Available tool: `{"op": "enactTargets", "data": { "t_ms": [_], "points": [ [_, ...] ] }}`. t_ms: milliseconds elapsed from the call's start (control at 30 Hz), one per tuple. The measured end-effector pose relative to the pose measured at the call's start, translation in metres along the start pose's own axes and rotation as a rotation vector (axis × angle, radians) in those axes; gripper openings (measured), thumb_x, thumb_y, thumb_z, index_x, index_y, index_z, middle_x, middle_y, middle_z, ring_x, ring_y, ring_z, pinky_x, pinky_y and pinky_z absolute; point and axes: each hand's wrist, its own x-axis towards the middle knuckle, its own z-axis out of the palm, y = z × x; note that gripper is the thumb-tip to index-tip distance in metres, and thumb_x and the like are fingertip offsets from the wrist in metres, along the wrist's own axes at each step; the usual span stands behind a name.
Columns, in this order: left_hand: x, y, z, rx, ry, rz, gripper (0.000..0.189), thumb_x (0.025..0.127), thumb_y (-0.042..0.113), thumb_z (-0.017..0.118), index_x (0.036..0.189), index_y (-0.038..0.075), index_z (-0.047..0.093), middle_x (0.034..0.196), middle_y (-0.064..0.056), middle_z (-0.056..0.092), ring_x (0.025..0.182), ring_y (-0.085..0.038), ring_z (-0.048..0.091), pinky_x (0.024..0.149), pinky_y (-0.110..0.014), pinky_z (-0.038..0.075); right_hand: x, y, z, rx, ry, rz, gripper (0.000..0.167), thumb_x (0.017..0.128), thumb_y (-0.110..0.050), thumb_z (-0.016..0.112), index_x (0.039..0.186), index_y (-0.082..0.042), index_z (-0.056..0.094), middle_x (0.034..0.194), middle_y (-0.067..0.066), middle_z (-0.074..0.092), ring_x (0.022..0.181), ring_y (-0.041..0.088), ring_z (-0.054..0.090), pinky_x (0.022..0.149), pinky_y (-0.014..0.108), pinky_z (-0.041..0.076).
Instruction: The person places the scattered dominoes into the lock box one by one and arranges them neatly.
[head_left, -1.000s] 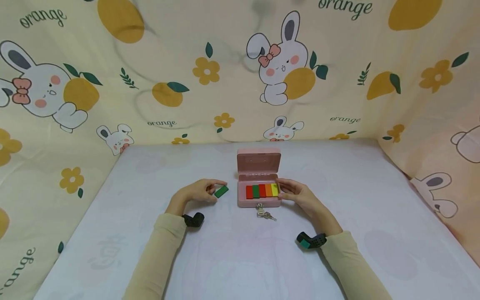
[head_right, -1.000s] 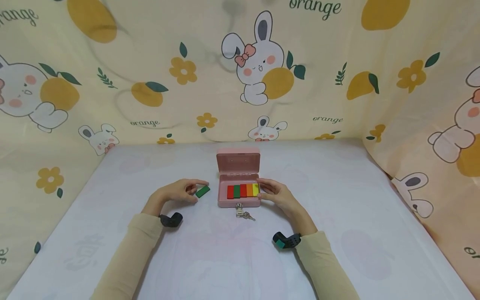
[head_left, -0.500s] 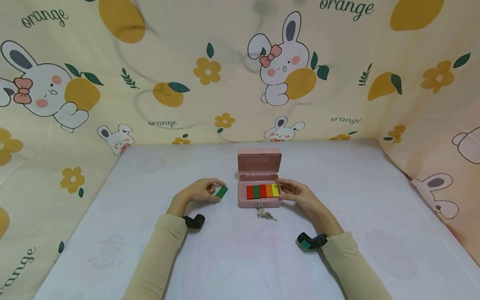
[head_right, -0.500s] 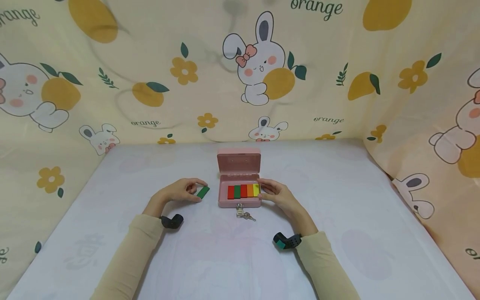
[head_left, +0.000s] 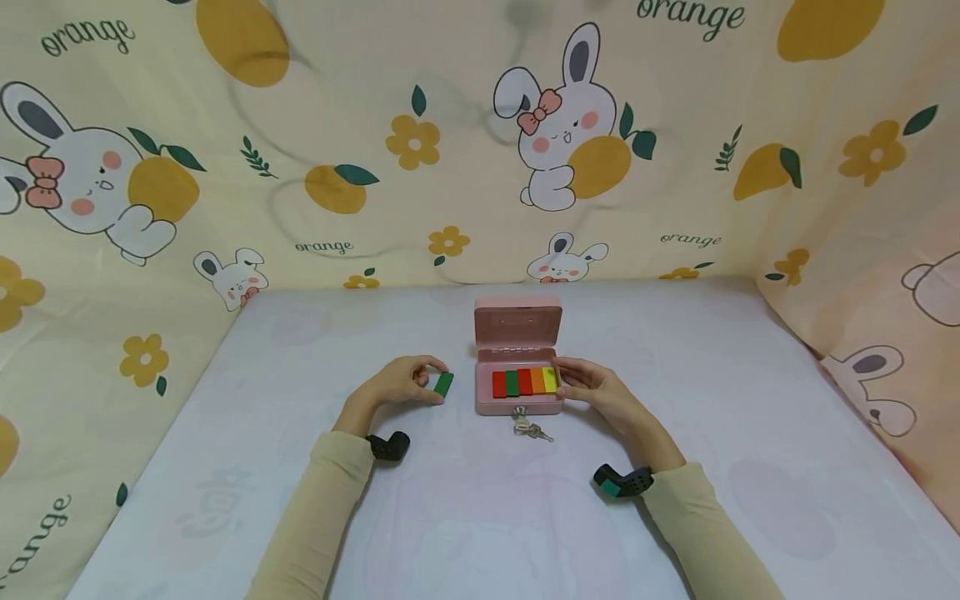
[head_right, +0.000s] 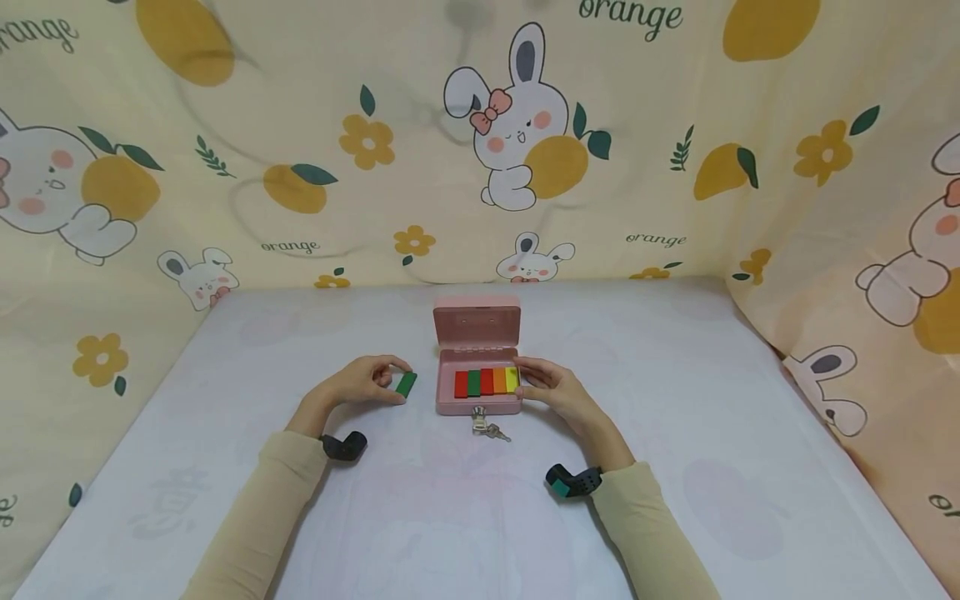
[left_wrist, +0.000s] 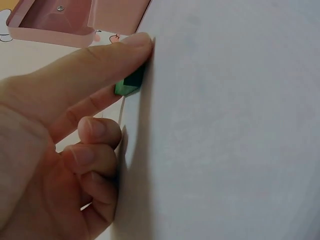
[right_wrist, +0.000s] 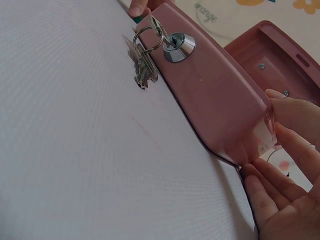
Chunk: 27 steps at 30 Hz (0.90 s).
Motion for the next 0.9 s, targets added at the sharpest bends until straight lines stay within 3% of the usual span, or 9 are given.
{"op": "enactTargets", "data": {
  "t_ms": [500, 900],
  "points": [
    [0.0006, 0.0011, 0.0035, -0.053, 0.025, -0.046, 0.049, 0.078, 0.022, 0.079, 0.121, 0.008, 0.061, 0.07, 0.004, 0.042, 0.069, -0.012, 0.04, 0.071, -0.027, 0.034, 0.0006, -0.001, 0.001, -0.016, 0.007, 0.0, 0.063, 0.089, -0.016, 0.068, 0.144, -0.004, 0.041, 0.152, 0.02, 0.037, 0.144, 0.037, 0.035, 0.102, 0.014, 0.041],
    [-0.0008, 0.0035, 0.0049, -0.072, 0.053, -0.039, 0.048, 0.079, 0.02, 0.079, 0.122, 0.008, 0.06, 0.071, 0.003, 0.042, 0.07, -0.012, 0.04, 0.071, -0.027, 0.035, -0.0004, -0.001, 0.0003, -0.016, 0.007, 0.0, 0.064, 0.089, -0.018, 0.068, 0.145, -0.004, 0.04, 0.153, 0.019, 0.037, 0.144, 0.037, 0.035, 0.102, 0.014, 0.041]
  ]
}}
